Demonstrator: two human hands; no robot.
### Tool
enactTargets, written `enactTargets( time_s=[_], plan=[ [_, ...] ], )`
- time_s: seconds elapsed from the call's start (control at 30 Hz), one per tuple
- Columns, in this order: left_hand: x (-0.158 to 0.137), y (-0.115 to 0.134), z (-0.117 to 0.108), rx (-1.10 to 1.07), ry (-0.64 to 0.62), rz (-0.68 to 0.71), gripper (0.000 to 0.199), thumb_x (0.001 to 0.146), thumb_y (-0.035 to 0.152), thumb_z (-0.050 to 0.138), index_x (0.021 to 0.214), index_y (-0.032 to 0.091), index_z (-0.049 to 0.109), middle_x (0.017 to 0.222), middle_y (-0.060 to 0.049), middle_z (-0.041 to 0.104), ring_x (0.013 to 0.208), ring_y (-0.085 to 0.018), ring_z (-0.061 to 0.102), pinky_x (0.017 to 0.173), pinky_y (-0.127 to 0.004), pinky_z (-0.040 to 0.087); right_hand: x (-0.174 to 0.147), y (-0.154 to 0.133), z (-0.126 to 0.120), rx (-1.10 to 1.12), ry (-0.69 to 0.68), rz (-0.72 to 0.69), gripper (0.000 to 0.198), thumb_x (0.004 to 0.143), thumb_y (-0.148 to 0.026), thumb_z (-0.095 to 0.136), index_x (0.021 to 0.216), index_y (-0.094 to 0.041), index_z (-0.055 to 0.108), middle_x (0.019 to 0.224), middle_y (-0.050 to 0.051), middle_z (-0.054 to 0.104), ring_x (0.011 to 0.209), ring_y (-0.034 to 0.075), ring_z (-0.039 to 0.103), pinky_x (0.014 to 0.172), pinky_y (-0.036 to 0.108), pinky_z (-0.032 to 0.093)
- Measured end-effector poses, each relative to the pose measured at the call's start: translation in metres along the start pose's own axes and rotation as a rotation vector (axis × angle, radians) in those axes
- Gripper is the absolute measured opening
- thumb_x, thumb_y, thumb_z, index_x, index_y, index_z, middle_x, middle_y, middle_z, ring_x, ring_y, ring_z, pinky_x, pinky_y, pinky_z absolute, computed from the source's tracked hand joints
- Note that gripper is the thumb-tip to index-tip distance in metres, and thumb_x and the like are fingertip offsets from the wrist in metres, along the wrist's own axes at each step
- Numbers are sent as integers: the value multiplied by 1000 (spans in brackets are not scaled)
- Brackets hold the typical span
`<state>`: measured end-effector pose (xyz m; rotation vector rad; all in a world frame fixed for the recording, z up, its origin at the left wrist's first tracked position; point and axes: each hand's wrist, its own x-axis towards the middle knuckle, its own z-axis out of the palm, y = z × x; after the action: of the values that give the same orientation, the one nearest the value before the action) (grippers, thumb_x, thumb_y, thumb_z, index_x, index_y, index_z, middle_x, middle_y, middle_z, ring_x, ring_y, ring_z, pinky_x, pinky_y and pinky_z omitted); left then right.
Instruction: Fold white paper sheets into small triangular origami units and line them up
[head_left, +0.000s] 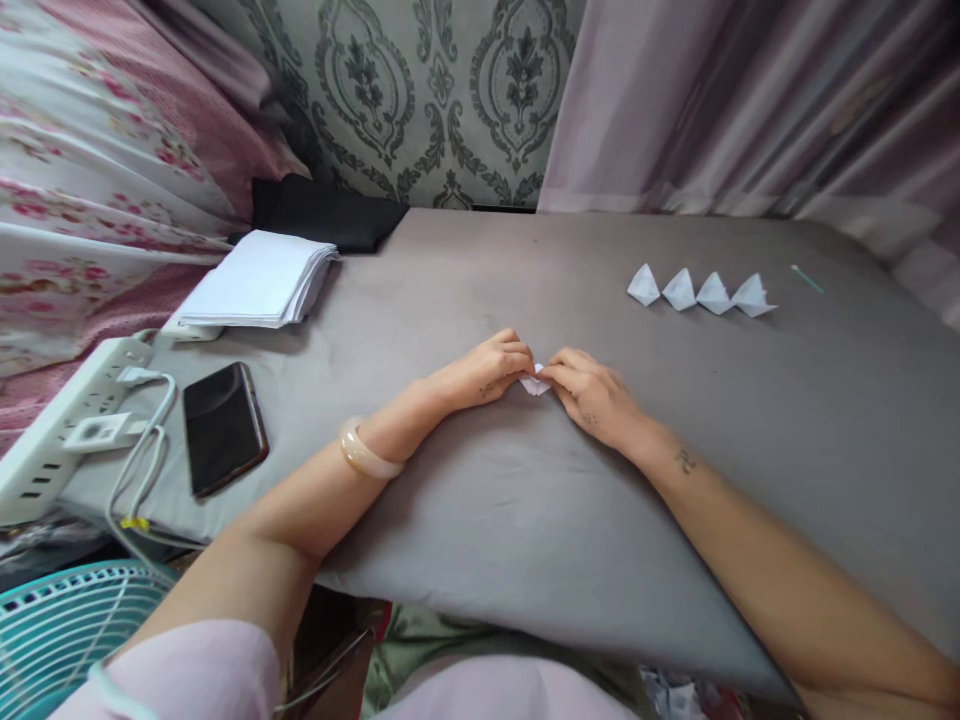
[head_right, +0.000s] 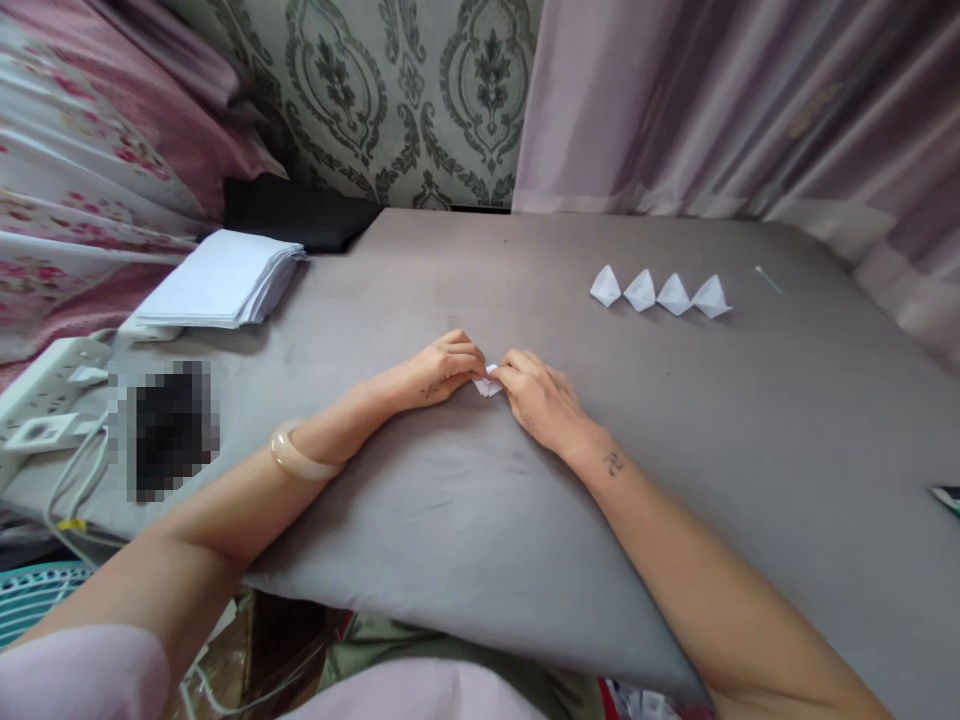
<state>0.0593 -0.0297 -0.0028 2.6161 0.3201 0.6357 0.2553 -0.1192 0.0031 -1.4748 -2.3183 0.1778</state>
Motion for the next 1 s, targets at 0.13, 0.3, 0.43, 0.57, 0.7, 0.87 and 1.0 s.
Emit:
enactTargets(
  time_s=[0.13, 0.3, 0.43, 0.57, 0.7, 0.87, 1.0],
  plan=[
    [-4, 3, -6, 89, -77, 33, 36, 95, 10, 32, 103, 13, 67, 97, -12, 66, 91, -19, 51, 84, -31, 46, -2, -7, -4, -123, -38, -7, 29, 96, -15, 42, 110, -19, 66, 100, 8, 64, 95, 21, 58, 70, 30, 42],
    [-9, 14, -13, 268, -139, 31, 37, 93, 6, 34, 109, 14, 67, 107, -10, 66, 95, -20, 49, 88, -32, 45, -3, -13, -8, -198, -70, -27, 28, 97, -15, 40, 106, -20, 66, 100, 7, 64, 92, 20, 56, 69, 30, 38],
    [-11, 39, -5, 493, -248, -47, 29, 95, 15, 40, 105, 10, 67, 104, -13, 65, 100, -25, 50, 82, -35, 45, -4, -21, -12, -288, -114, -62, 28, 98, -15, 37, 100, -17, 65, 94, 7, 62, 85, 19, 54, 68, 31, 35],
    [-7, 52, 3, 532, -301, -142, 24, 91, 14, 46, 87, 9, 69, 99, -14, 64, 101, -27, 53, 78, -35, 45, -4, -29, -14, -323, -173, -60, 26, 93, -8, 39, 93, -15, 64, 91, 6, 60, 77, 17, 52, 66, 31, 34],
    [3, 29, -9, 140, -188, -386, 36, 80, 2, 41, 95, 14, 71, 94, -8, 67, 89, -18, 59, 76, -28, 46, -3, -31, -17, -293, -202, -7, 28, 91, -7, 40, 102, -16, 64, 97, 6, 60, 77, 16, 54, 62, 31, 32],
    [13, 9, -18, -93, 0, -747, 27, 78, 11, 49, 87, 12, 74, 74, -4, 66, 68, -14, 56, 66, -25, 44, -4, -34, -19, -270, -195, 41, 29, 87, -11, 42, 101, -17, 67, 99, 7, 61, 77, 15, 57, 59, 31, 30],
    [15, 19, -8, 9, 59, -707, 23, 83, 29, 60, 79, 12, 74, 77, -7, 65, 77, -17, 56, 74, -29, 44, -4, -33, -16, -211, -118, 76, 30, 85, -15, 44, 99, -18, 70, 96, 6, 62, 74, 15, 57, 58, 31, 30]
  ],
)
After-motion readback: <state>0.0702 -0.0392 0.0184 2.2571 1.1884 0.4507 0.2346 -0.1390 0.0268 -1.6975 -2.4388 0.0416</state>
